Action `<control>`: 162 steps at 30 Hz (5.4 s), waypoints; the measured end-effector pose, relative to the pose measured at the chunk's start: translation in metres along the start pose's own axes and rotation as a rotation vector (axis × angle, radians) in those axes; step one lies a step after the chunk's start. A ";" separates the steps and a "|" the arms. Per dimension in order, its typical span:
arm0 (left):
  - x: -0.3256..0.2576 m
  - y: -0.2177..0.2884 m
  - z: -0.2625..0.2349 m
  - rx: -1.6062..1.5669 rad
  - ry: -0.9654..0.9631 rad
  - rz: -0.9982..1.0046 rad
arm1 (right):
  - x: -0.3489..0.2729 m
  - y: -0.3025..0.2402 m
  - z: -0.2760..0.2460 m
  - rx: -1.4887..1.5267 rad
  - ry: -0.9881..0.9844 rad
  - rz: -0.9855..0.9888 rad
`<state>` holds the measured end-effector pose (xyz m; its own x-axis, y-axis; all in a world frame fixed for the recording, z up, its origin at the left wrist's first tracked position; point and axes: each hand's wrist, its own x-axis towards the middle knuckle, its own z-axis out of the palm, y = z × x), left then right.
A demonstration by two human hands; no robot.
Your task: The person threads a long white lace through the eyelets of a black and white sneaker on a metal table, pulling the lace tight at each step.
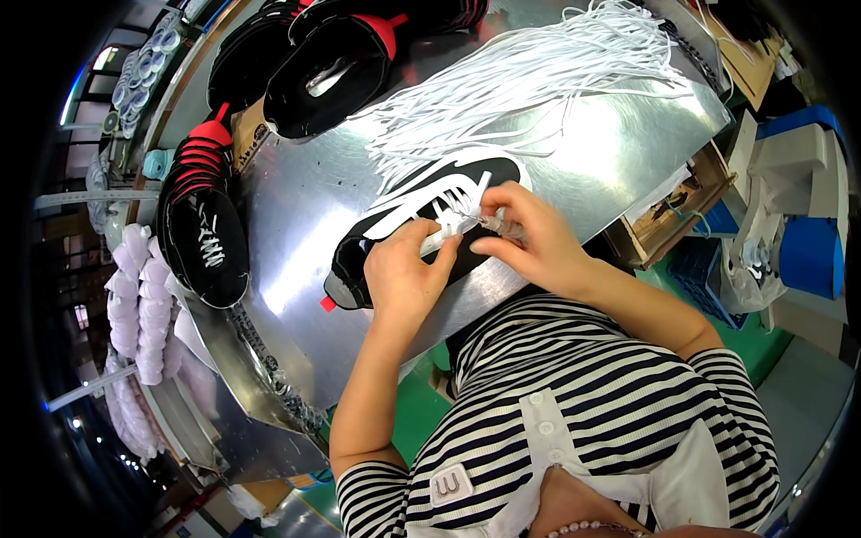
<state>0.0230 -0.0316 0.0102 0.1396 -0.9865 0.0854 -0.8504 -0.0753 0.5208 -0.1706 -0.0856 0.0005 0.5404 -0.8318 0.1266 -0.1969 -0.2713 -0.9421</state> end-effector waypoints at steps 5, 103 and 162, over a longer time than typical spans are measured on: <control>0.001 0.003 -0.002 0.010 0.006 0.032 | -0.018 0.014 0.003 0.033 -0.064 0.122; -0.023 0.000 0.008 0.049 0.349 -0.092 | 0.057 0.013 0.034 -0.041 -0.081 -0.098; -0.011 0.003 -0.008 -0.832 -0.018 -0.424 | 0.036 0.027 0.025 -0.450 0.063 -0.704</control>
<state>0.0229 -0.0200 0.0172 0.3417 -0.9029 -0.2607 -0.0921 -0.3082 0.9469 -0.1356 -0.1104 -0.0280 0.6147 -0.4177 0.6691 -0.1454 -0.8938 -0.4243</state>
